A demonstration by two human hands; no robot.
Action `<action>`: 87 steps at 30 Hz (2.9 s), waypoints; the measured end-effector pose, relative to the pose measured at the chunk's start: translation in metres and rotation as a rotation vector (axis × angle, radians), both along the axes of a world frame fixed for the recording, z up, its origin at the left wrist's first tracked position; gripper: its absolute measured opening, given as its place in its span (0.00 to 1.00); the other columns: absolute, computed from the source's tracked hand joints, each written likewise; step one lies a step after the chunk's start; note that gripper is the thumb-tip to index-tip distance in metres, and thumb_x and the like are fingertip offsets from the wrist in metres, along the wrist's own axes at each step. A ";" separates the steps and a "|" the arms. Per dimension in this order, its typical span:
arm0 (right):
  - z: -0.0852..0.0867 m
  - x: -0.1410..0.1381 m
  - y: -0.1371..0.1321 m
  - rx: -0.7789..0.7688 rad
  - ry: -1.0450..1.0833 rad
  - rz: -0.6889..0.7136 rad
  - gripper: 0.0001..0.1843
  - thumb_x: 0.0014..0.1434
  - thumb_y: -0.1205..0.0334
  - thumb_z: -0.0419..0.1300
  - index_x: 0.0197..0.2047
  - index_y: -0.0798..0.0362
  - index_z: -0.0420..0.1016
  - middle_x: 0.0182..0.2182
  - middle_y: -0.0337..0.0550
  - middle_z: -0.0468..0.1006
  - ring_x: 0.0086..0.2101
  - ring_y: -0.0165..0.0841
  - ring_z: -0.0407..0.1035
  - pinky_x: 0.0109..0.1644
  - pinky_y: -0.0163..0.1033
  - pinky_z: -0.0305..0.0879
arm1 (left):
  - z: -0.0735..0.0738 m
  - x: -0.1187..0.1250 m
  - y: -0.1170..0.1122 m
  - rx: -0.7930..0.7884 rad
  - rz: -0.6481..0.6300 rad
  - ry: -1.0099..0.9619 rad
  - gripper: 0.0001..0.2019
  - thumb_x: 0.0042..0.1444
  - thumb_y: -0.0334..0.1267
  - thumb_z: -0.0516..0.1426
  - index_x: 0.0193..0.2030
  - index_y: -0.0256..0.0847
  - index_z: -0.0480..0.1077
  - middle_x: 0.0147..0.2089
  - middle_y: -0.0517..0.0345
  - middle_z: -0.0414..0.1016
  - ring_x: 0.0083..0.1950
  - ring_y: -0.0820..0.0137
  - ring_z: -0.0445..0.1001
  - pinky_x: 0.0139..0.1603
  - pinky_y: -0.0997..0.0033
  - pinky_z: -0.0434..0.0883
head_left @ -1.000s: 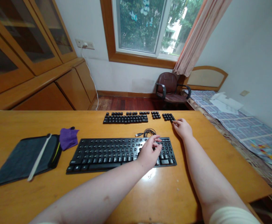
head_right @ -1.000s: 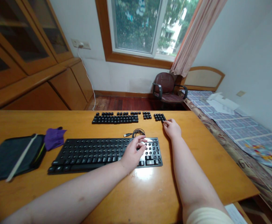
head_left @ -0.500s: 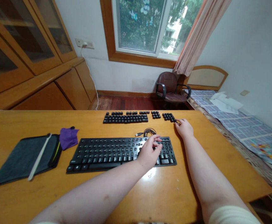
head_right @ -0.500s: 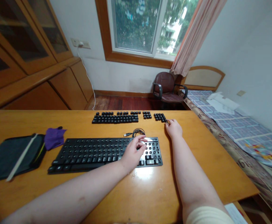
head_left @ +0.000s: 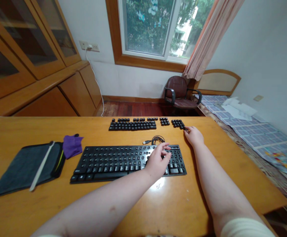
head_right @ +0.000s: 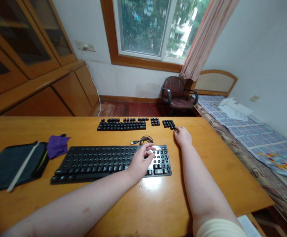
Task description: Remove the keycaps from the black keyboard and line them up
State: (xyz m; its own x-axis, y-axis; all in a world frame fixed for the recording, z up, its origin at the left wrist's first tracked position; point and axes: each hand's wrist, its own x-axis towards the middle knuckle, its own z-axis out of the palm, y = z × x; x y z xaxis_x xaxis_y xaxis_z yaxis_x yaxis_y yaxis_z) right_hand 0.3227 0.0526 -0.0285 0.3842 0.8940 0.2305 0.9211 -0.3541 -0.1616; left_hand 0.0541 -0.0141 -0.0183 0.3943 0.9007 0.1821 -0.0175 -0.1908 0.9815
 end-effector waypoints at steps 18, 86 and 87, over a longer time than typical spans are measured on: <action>0.107 -0.019 -0.056 0.487 0.388 0.243 0.21 0.60 0.50 0.47 0.33 0.55 0.76 0.33 0.47 0.76 0.34 0.35 0.69 0.39 0.39 0.64 | 0.010 -0.004 -0.003 0.280 -0.127 0.276 0.16 0.52 0.35 0.56 0.49 0.41 0.66 0.52 0.51 0.68 0.51 0.66 0.69 0.55 0.62 0.65; 0.055 -0.116 -0.125 0.294 0.398 0.499 0.21 0.60 0.57 0.52 0.17 0.52 0.69 0.14 0.40 0.69 0.18 0.28 0.64 0.24 0.33 0.59 | 0.002 0.004 -0.003 0.504 -0.305 0.572 0.18 0.45 0.41 0.64 0.45 0.43 0.72 0.48 0.55 0.72 0.50 0.59 0.67 0.54 0.60 0.63; 0.057 -0.115 -0.125 0.322 0.423 0.456 0.22 0.60 0.56 0.52 0.16 0.53 0.69 0.13 0.39 0.69 0.17 0.28 0.63 0.23 0.33 0.59 | 0.002 0.003 -0.003 0.506 -0.309 0.580 0.19 0.45 0.41 0.64 0.46 0.44 0.72 0.49 0.55 0.72 0.50 0.59 0.67 0.54 0.60 0.63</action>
State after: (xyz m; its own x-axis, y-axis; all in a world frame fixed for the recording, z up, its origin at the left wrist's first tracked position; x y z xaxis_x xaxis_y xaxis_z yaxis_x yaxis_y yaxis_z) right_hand 0.2080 -0.0728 0.0288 0.1020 0.8998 0.4243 0.8014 0.1783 -0.5709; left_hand 0.0575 -0.0171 -0.0161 0.7666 0.6003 0.2282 0.3410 -0.6816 0.6474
